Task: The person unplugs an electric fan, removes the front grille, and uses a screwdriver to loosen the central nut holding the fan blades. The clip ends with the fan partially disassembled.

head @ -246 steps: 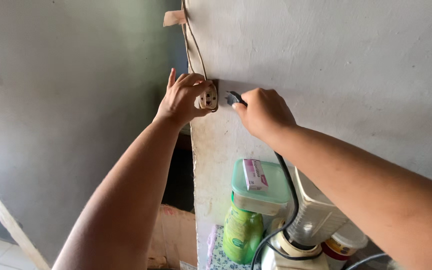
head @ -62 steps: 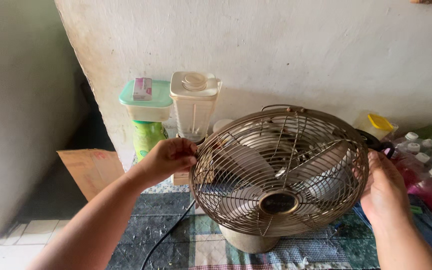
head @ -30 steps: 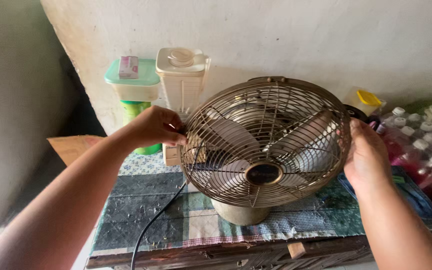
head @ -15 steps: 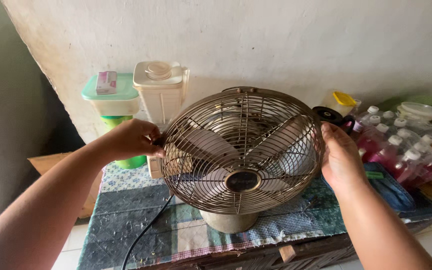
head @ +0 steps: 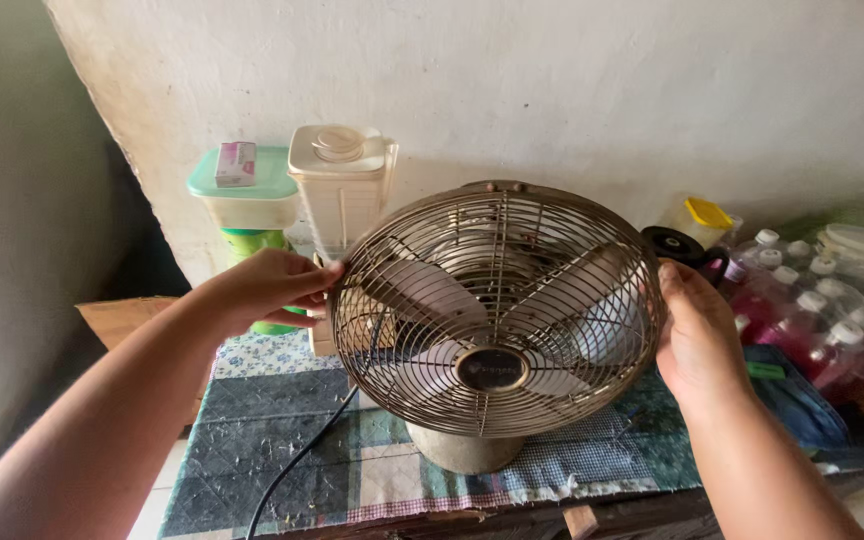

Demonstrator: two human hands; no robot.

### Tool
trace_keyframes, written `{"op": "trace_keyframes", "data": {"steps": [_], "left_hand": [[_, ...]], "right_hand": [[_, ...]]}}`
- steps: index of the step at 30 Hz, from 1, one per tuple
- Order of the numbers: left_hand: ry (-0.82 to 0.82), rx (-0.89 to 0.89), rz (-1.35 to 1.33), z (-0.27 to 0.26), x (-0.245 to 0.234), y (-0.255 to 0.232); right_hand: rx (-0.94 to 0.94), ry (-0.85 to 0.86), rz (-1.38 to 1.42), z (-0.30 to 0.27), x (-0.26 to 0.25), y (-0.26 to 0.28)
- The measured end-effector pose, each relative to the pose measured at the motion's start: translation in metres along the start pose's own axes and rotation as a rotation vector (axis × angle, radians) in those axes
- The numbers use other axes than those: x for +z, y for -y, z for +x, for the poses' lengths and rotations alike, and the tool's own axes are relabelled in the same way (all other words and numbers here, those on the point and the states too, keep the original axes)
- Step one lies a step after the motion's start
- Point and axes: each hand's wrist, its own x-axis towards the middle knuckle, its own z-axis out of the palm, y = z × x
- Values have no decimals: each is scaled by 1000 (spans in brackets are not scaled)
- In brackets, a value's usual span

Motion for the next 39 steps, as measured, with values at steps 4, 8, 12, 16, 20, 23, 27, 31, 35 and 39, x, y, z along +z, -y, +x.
{"op": "trace_keyframes", "data": {"steps": [4,8,12,16,20,23,27,31,35,39], "left_hand": [[-16,-72,-39,3,2,-11],[-76,-12,-23,7,2,-12],[-159,196,24,8,4,-4],[-283,349,161,7,11,8],[-285,281,199,-3,12,6],[-411,469,269,-23,13,-9],[-493,888,314,-51,30,-50],[-508,990,377,-70,73,-94],[-509,981,530,-74,102,-128],[-532,941,526,-75,107,-135]], "right_hand": [[23,-12,8,-1,2,3],[29,33,48,-3,-3,2],[24,22,50,-1,-4,0],[11,-19,7,-1,-4,-1],[-2,17,6,1,-4,3],[20,74,36,0,-3,7],[62,69,91,1,1,12],[91,45,88,2,0,13],[140,102,90,9,-8,12],[193,88,74,16,-17,9]]}}
